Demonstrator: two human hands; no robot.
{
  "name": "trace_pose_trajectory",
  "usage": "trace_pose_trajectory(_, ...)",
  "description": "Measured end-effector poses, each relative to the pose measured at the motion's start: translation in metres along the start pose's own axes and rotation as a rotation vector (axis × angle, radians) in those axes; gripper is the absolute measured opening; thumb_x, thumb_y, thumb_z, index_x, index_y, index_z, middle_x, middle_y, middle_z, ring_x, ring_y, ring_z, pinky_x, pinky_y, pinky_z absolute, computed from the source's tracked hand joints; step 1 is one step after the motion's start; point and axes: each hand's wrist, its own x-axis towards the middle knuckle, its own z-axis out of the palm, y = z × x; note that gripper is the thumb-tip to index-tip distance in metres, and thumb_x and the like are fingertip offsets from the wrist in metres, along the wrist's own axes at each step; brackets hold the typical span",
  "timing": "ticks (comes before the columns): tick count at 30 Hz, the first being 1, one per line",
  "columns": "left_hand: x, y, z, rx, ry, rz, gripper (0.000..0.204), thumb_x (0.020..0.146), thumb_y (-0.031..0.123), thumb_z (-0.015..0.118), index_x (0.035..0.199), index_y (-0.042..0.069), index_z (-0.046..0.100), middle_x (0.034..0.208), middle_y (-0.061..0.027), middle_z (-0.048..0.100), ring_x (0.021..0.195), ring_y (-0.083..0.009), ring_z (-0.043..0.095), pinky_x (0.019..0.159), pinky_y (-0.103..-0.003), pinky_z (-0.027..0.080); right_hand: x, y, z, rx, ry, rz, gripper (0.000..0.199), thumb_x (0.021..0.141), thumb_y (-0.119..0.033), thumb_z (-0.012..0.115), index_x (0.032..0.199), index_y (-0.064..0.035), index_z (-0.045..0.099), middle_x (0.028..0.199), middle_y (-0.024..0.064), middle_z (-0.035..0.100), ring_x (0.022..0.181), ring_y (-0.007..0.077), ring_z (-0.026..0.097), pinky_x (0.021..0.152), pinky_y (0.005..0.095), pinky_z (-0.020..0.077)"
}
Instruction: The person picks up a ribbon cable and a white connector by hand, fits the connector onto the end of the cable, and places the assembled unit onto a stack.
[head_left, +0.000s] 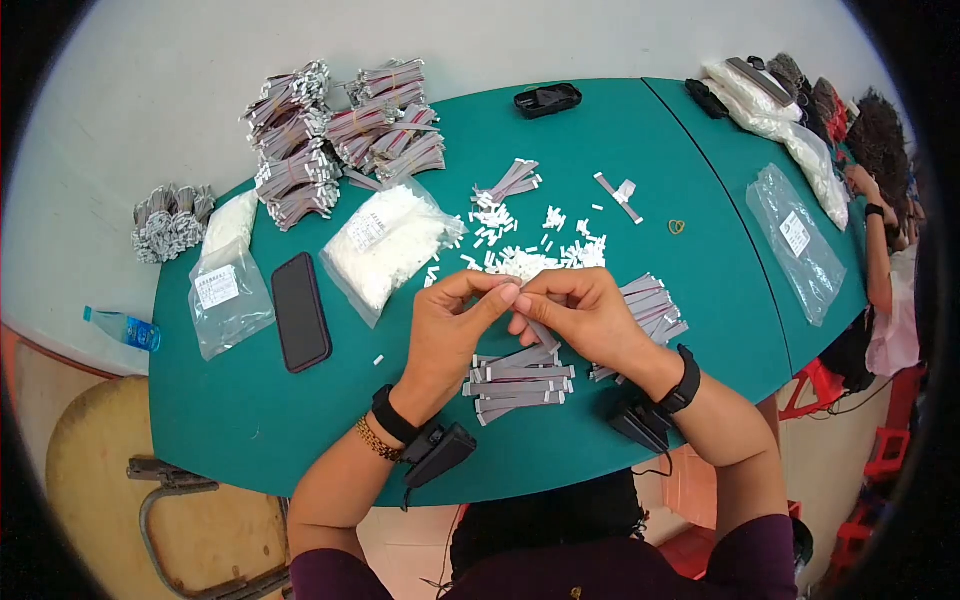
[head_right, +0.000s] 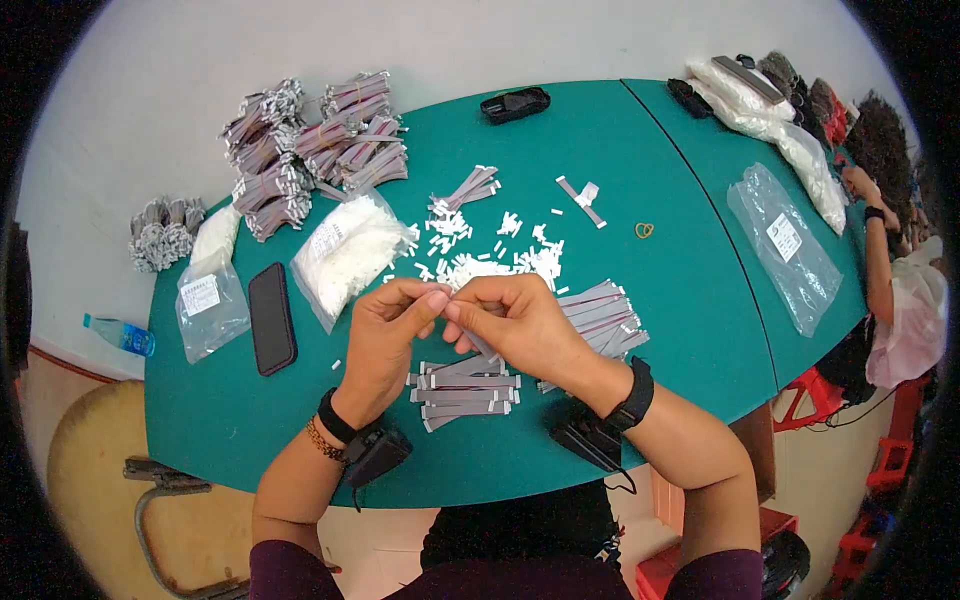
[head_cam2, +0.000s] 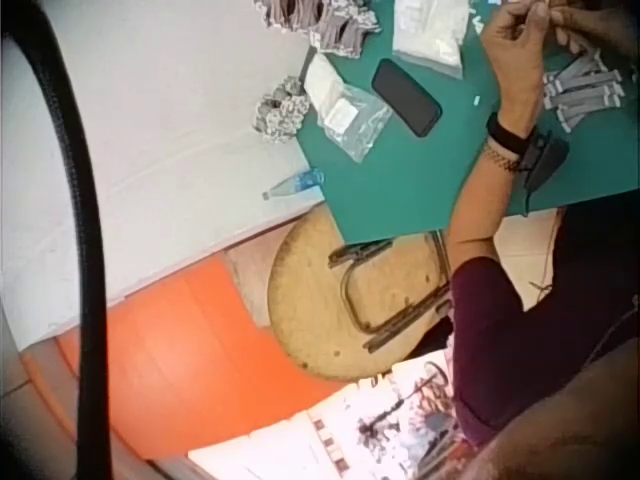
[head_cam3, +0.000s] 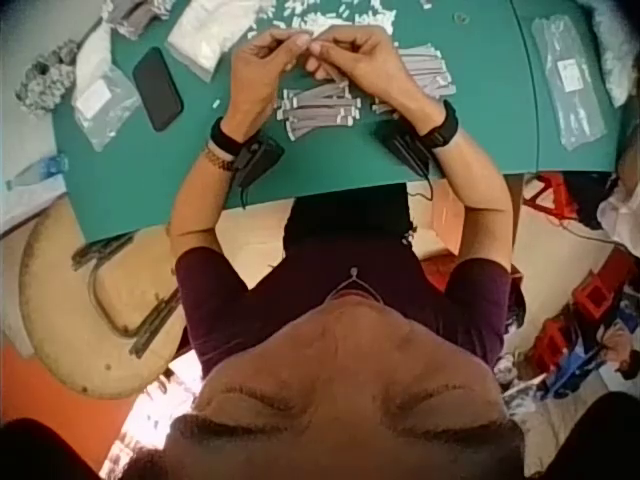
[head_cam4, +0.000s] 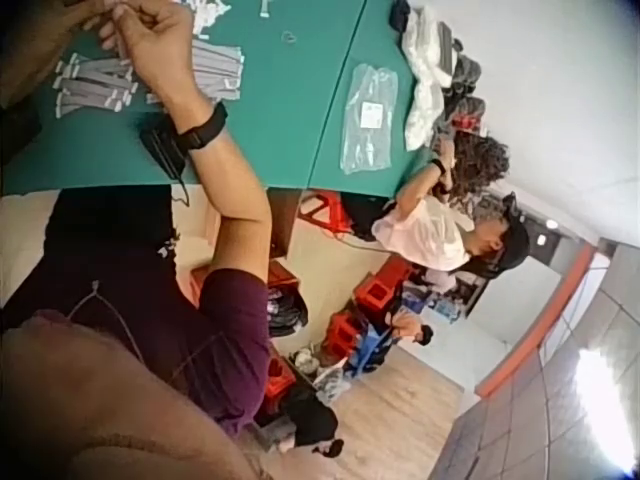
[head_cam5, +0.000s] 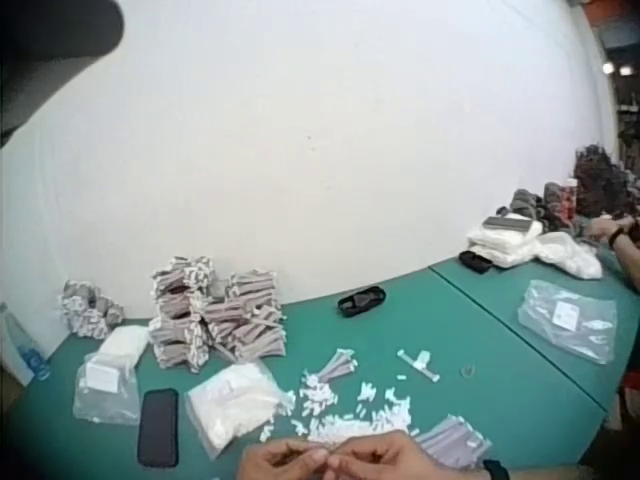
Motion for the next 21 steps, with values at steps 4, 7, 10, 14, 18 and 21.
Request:
trace_pose_trajectory(4,0.0,0.0013,0.0004,-0.028,-0.003,-0.01,0.013,0.083,0.011,0.064,0.091,0.001,0.065,0.084,-0.003,0.064,0.069,-0.005,0.05,0.059,-0.019,0.037,0.0001,0.0002,-0.0005,-0.012,-0.004,-0.01,0.014,0.089,-0.01,0.055,0.087,0.0012,0.063,0.073,0.0035,0.063,0.062,0.0068,0.058,0.055,0.0186,0.0449)
trace_pose_trajectory(7,0.0002,0.0001,-0.0007,0.021,0.008,0.031,0.012,0.083,0.01,0.064,0.09,0.001,0.065,0.085,-0.0029,0.064,0.07,-0.0052,0.05,0.06,-0.019,0.037,-0.0001,-0.0002,-0.0006,-0.025,-0.015,-0.015,0.014,0.089,-0.01,0.055,0.087,0.0015,0.063,0.072,0.0033,0.063,0.063,0.0068,0.058,0.055,0.0187,0.045)
trace_pose_trajectory(10,0.0,-0.0023,-0.0013,0.048,0.016,0.06,0.012,0.083,0.01,0.064,0.09,0.001,0.065,0.086,-0.003,0.064,0.07,-0.0055,0.051,0.061,-0.02,0.037,-0.0006,-0.0017,0.0007,-0.032,-0.021,-0.013,0.014,0.089,-0.01,0.055,0.087,0.0016,0.063,0.072,0.0031,0.063,0.063,0.0067,0.058,0.055,0.0187,0.0452)
trace_pose_trajectory(14,0.0005,-0.004,0.0005,0.011,0.041,0.099,0.012,0.084,0.01,0.063,0.091,0.0,0.065,0.086,-0.0029,0.064,0.069,-0.0055,0.049,0.061,-0.02,0.036,-0.0005,-0.0044,0.0029,-0.012,0.018,-0.002,0.016,0.089,-0.012,0.057,0.084,0.0011,0.063,0.07,0.0034,0.063,0.06,0.0065,0.057,0.054,0.0185,0.0433)
trace_pose_trajectory(18,0.0,-0.002,0.0017,-0.003,0.007,0.088,0.012,0.084,0.009,0.062,0.091,0.0,0.065,0.086,-0.0035,0.063,0.072,-0.0064,0.05,0.066,-0.02,0.038,-0.0016,-0.0075,0.0027,-0.075,-0.003,0.052,0.018,0.09,-0.014,0.056,0.081,0.001,0.062,0.068,0.0021,0.06,0.058,0.0057,0.054,0.052,0.0191,0.0416)
trace_pose_trajectory(21,-0.0008,0.0027,0.0041,-0.039,-0.015,-0.017,0.011,0.085,0.008,0.061,0.091,0.0,0.065,0.084,-0.0043,0.063,0.076,-0.0084,0.054,0.072,-0.021,0.041,-0.0012,-0.0003,0.0014,-0.027,0.023,-0.05,0.02,0.09,-0.015,0.055,0.08,0.0006,0.062,0.067,0.0017,0.059,0.058,0.0052,0.052,0.051,0.0195,0.0408)
